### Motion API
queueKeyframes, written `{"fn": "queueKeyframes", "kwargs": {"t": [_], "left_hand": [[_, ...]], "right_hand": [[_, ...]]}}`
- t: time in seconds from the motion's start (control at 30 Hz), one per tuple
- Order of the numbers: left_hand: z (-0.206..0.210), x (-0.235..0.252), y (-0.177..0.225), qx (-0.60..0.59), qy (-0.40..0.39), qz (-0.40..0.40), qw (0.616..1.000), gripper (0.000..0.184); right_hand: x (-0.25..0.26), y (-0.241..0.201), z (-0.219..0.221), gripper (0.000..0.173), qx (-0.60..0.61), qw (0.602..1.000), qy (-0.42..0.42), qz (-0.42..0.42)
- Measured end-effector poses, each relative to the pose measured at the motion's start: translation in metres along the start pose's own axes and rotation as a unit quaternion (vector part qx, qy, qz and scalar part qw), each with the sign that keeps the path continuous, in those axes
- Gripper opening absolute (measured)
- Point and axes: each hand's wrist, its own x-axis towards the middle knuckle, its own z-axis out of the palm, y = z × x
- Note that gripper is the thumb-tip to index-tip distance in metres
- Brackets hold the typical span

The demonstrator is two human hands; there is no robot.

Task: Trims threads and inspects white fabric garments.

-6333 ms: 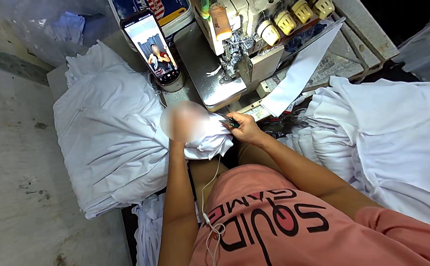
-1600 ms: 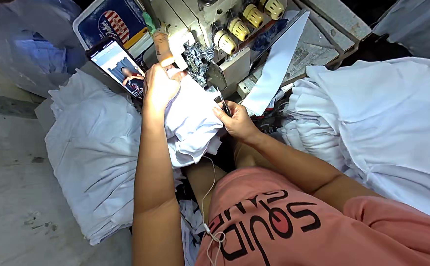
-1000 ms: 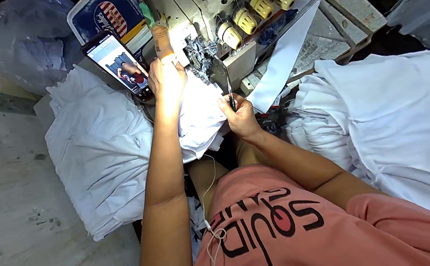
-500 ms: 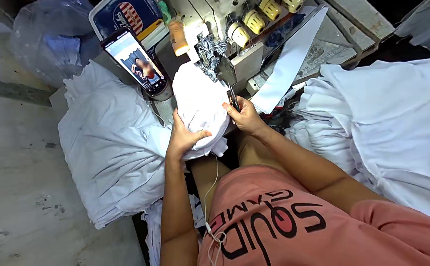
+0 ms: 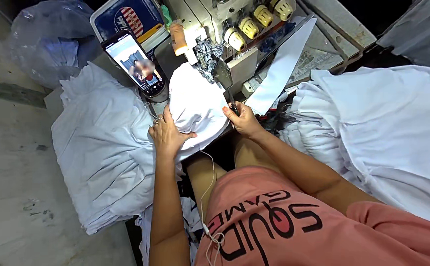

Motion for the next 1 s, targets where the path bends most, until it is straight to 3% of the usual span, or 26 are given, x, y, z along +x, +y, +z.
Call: {"fn": "queueKeyframes", "kwargs": {"t": [0.17, 0.37, 0.53, 0.8, 0.93, 1.0], "left_hand": [[-0.015, -0.008, -0.002, -0.07, 0.023, -0.015, 0.997, 0.126], [0.021, -0.004, -0.009, -0.07, 0.073, 0.012, 0.995, 0.1], [0.03, -0.006, -0.018, -0.124, 0.075, 0.033, 0.989, 0.093], [0.043, -0.007, -0.031, -0.183, 0.113, 0.073, 0.974, 0.085], [0.046, 0.002, -0.028, -0.254, 0.143, 0.049, 0.955, 0.056], [0.045, 0.007, -0.027, -0.268, 0.136, 0.019, 0.954, 0.054]], "right_hand": [[-0.021, -0.032, -0.002, 0.005, 0.027, 0.999, 0.011, 0.041], [-0.004, 0.001, -0.008, 0.014, -0.067, 0.998, 0.007, -0.015], [0.004, 0.007, -0.014, 0.02, -0.146, 0.987, -0.027, -0.063], [0.008, 0.015, -0.016, 0.016, -0.123, 0.988, -0.036, -0.089], [0.007, 0.015, -0.018, 0.016, -0.13, 0.985, -0.036, -0.107], [0.006, 0.016, -0.018, 0.015, -0.129, 0.985, -0.036, -0.111]]}}
